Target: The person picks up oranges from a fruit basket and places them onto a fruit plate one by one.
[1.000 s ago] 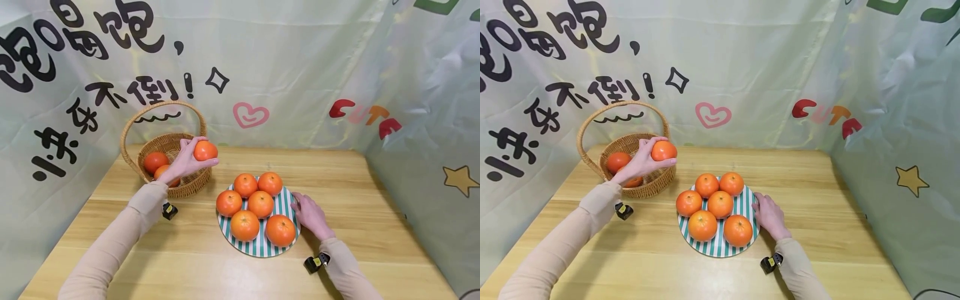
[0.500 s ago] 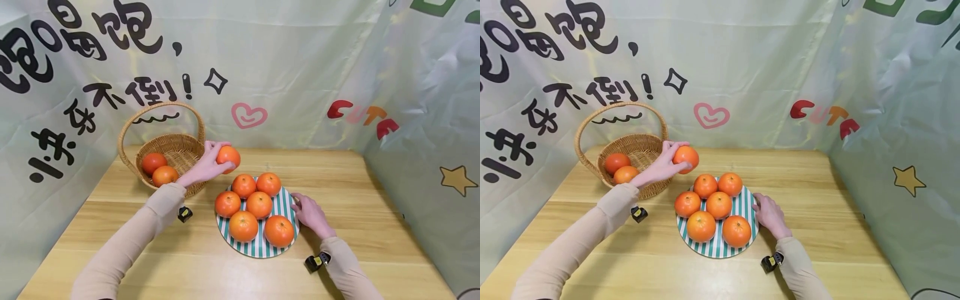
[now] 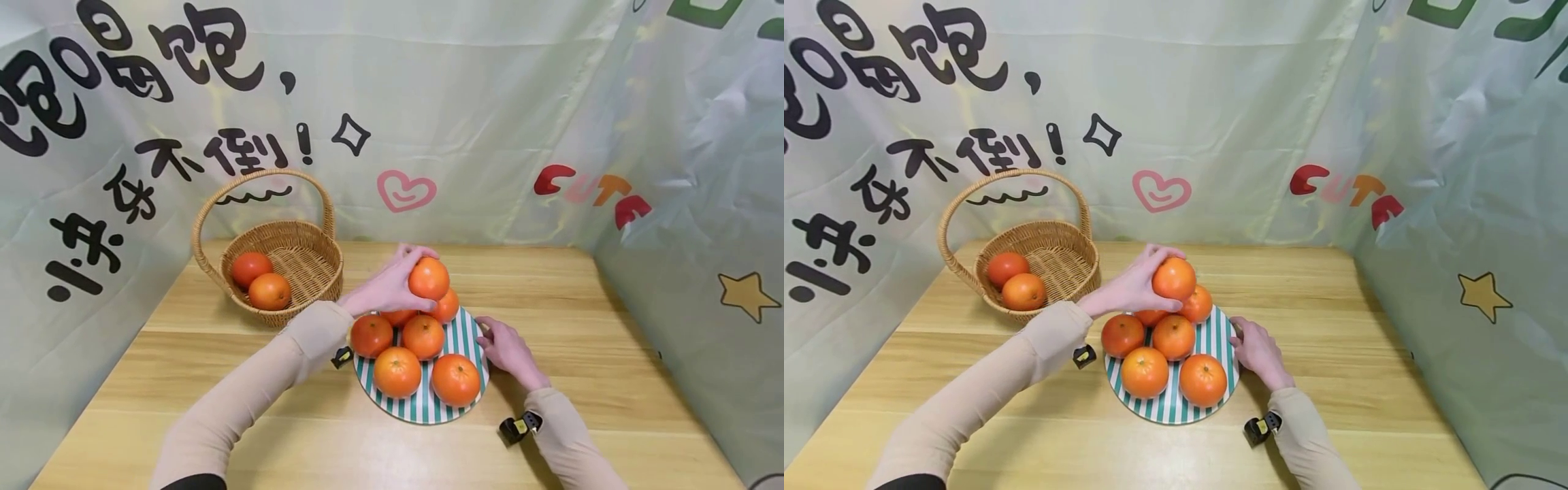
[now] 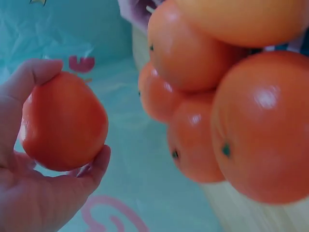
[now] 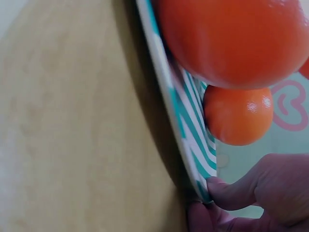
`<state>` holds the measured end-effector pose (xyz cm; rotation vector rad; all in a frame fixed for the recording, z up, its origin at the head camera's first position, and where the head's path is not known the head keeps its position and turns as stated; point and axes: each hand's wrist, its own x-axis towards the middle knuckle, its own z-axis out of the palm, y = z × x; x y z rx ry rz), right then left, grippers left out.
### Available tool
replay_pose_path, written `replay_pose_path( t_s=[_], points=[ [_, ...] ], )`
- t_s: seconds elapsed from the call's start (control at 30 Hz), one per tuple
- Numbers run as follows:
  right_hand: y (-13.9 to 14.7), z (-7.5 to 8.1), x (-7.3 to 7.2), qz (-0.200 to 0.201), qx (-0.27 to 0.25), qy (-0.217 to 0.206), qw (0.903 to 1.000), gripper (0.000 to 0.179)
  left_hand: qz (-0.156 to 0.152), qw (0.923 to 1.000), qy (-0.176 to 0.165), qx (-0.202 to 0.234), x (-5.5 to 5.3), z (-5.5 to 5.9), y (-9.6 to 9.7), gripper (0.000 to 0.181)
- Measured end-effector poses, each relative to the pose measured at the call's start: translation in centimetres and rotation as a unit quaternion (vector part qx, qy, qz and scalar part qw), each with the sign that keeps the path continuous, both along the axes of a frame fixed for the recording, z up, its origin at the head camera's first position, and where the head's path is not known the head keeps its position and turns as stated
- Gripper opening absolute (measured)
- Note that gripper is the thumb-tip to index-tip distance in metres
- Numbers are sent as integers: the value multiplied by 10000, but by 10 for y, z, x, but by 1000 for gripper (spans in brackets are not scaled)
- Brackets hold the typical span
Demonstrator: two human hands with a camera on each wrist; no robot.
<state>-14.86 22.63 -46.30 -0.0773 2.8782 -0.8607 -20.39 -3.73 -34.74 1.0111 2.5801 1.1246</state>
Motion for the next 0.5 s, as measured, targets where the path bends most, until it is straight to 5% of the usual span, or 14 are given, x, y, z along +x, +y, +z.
replay_pose_path(
  t_s=[0.2, 0.5],
  points=[
    [1, 2, -1, 51, -157, -37, 9999, 46, -637, 9971, 133, -399, 3, -4, 19, 75],
    [2, 1, -2, 57, -150, 16, 9999, 46, -770, 9920, -56, -999, 8, -9, 34, 79]
  ],
)
